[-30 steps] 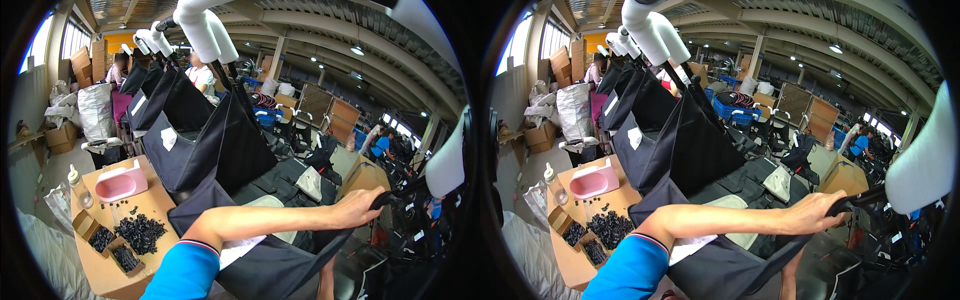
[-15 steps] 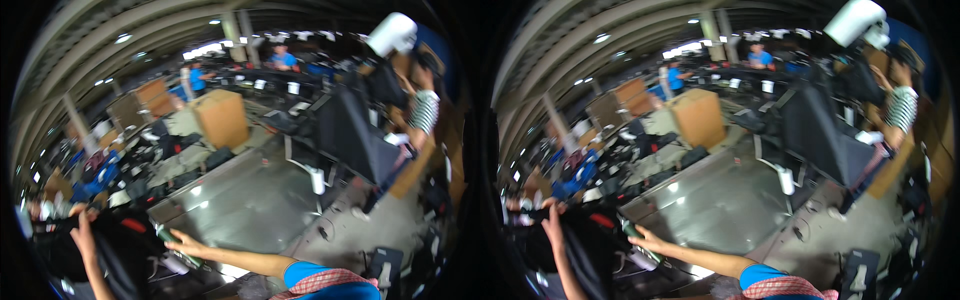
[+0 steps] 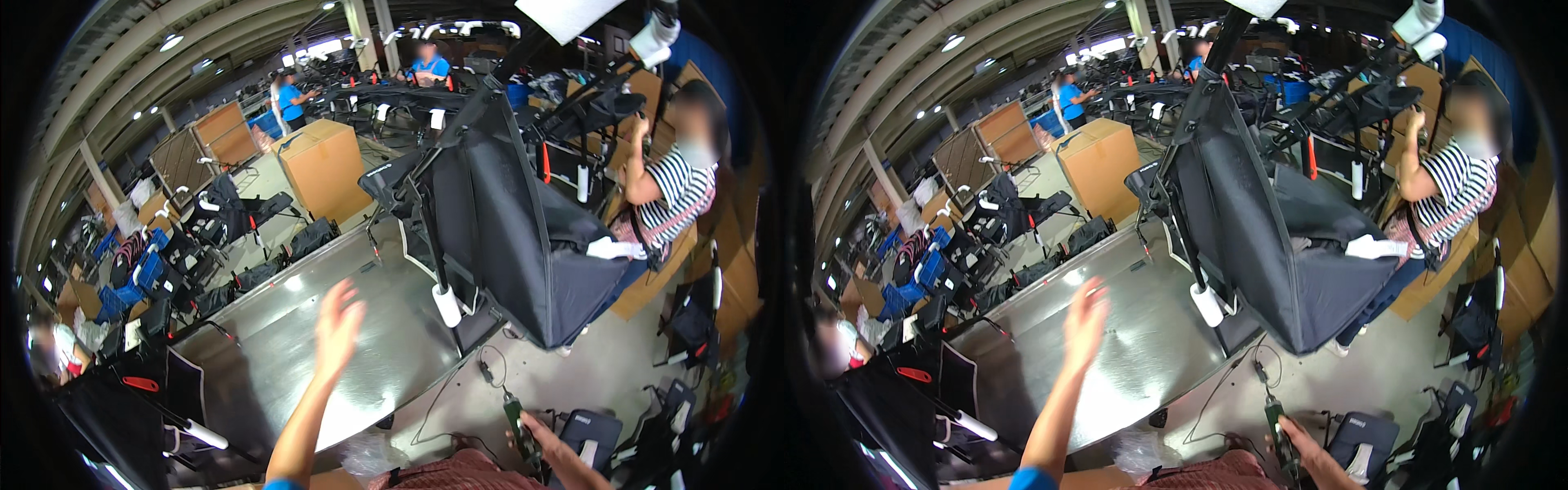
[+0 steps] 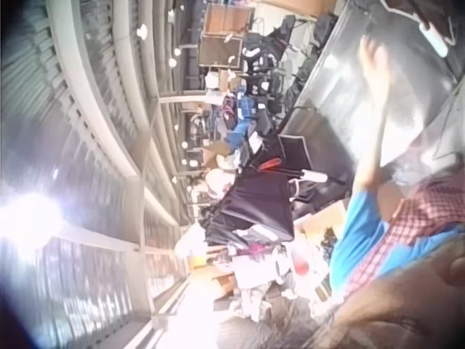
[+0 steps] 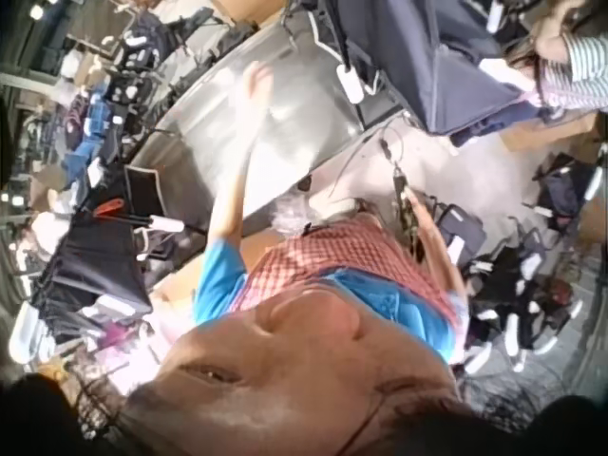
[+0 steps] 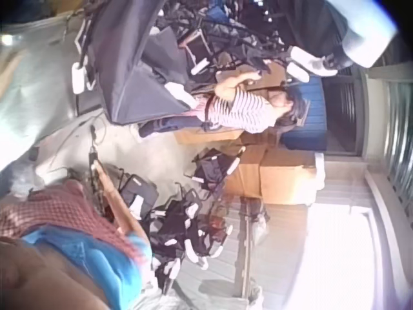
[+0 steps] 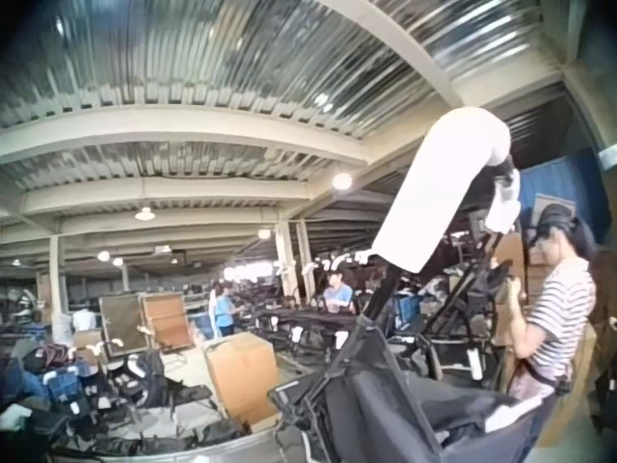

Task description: The person uses a green handheld power tool to fasten black plastic clips onto the edges of black fabric bags. They repeatedly pick up clips from a nearby table, position them on the bag, and drive them in with the tool. The person works on multiple bags in sequence within a factory setting.

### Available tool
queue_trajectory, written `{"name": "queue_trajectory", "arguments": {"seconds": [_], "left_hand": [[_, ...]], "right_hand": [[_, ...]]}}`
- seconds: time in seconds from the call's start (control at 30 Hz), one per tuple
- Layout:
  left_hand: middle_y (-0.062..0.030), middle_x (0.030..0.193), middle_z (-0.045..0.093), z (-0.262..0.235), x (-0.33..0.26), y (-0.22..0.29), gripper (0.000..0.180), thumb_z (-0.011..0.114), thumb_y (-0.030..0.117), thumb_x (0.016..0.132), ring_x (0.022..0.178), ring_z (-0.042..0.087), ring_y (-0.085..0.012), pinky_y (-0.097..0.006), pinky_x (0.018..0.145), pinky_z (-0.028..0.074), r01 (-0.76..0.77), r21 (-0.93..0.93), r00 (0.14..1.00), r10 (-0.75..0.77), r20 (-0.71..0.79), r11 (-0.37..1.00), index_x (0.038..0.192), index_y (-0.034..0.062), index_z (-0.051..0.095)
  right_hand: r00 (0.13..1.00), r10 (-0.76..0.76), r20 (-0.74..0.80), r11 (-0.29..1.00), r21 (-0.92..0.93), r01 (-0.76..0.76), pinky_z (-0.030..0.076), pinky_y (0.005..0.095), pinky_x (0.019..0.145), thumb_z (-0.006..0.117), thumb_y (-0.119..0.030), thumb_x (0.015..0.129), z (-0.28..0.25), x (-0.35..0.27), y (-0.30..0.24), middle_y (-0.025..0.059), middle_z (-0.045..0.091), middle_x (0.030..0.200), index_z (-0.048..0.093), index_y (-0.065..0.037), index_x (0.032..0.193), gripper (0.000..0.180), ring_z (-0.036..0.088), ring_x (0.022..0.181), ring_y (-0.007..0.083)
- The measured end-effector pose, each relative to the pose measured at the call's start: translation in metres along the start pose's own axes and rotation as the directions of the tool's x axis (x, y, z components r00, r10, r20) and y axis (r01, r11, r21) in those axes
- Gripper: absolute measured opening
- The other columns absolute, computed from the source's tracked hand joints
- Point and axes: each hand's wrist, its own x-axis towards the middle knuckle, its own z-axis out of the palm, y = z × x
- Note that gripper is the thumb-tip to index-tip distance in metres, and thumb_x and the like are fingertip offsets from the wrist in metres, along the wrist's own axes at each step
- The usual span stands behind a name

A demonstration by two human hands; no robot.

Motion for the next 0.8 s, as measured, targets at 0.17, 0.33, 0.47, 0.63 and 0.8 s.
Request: {"name": "queue_trajectory", "arguments": {"seconds": [0.17, 0.33, 0.47, 0.63, 0.8], "left_hand": [[-0.0089, 0.085, 0.060, 0.171, 0.149, -0.006, 0.031, 0.065, 0.022, 0.090, 0.073, 0.058, -0.0150, -0.028, 0.065, 0.048, -0.040, -0.456, 0.999, 0.048, 0.006, 0.889, 0.109, 0.0005, 0.055], [0.0003, 0.057, 0.050, 0.168, 0.149, 0.000, 0.017, 0.061, 0.018, 0.091, 0.042, 0.040, -0.0074, -0.026, 0.039, 0.033, 0.043, -0.556, 0.992, -0.104, -0.078, 0.830, 0.080, 0.0067, 0.056], [0.0037, 0.065, 0.052, 0.104, 0.138, -0.034, 0.010, 0.059, 0.016, 0.088, 0.050, 0.044, -0.0057, -0.022, 0.044, 0.035, -0.111, -0.464, 0.953, -0.038, -0.301, 0.879, 0.085, 0.0063, 0.058], [0.0008, 0.076, 0.053, -0.025, 0.068, -0.048, 0.011, 0.057, 0.016, 0.090, 0.060, 0.047, -0.0080, -0.023, 0.053, 0.037, -0.038, -0.335, 0.920, -0.098, -0.379, 0.942, 0.094, 0.0059, 0.058], [-0.0021, 0.088, 0.055, -0.171, -0.048, -0.034, 0.015, 0.054, 0.017, 0.092, 0.071, 0.050, -0.0104, -0.024, 0.062, 0.040, 0.062, -0.127, 0.859, -0.118, -0.498, 0.990, 0.102, 0.0054, 0.057]], "right_hand": [[0.983, 0.006, -0.185, 0.999, 0.053, 0.004, 0.042, 0.0242, 0.046, 0.068, -0.037, 0.086, 0.035, -0.072, -0.027, 0.0010, 0.061, 0.072, 0.060, -0.009, 0.099, 0.031, 0.054, 0.057, 0.0123], [0.996, -0.033, -0.083, 0.999, -0.045, 0.030, 0.038, 0.0228, 0.045, 0.063, -0.041, 0.089, 0.038, -0.039, -0.012, -0.0022, 0.059, 0.068, 0.063, -0.012, 0.092, 0.029, 0.052, 0.055, 0.0085], [0.999, -0.021, 0.030, 0.993, -0.120, 0.024, 0.036, 0.0218, 0.045, 0.060, -0.043, 0.090, 0.044, -0.037, -0.022, -0.0041, 0.058, 0.066, 0.065, -0.014, 0.091, 0.029, 0.050, 0.054, 0.0064], [0.993, 0.036, 0.115, 0.983, -0.185, -0.014, 0.044, 0.0234, 0.054, 0.067, -0.029, 0.087, 0.051, -0.043, -0.029, 0.0030, 0.063, 0.081, 0.060, -0.013, 0.111, 0.030, 0.057, 0.065, 0.0110], [0.945, -0.012, 0.325, 0.854, -0.489, 0.179, 0.047, 0.0293, 0.070, 0.064, -0.029, 0.088, 0.097, -0.061, -0.019, 0.0085, 0.065, 0.091, 0.057, -0.009, 0.115, 0.035, 0.061, 0.079, 0.0163]]}}
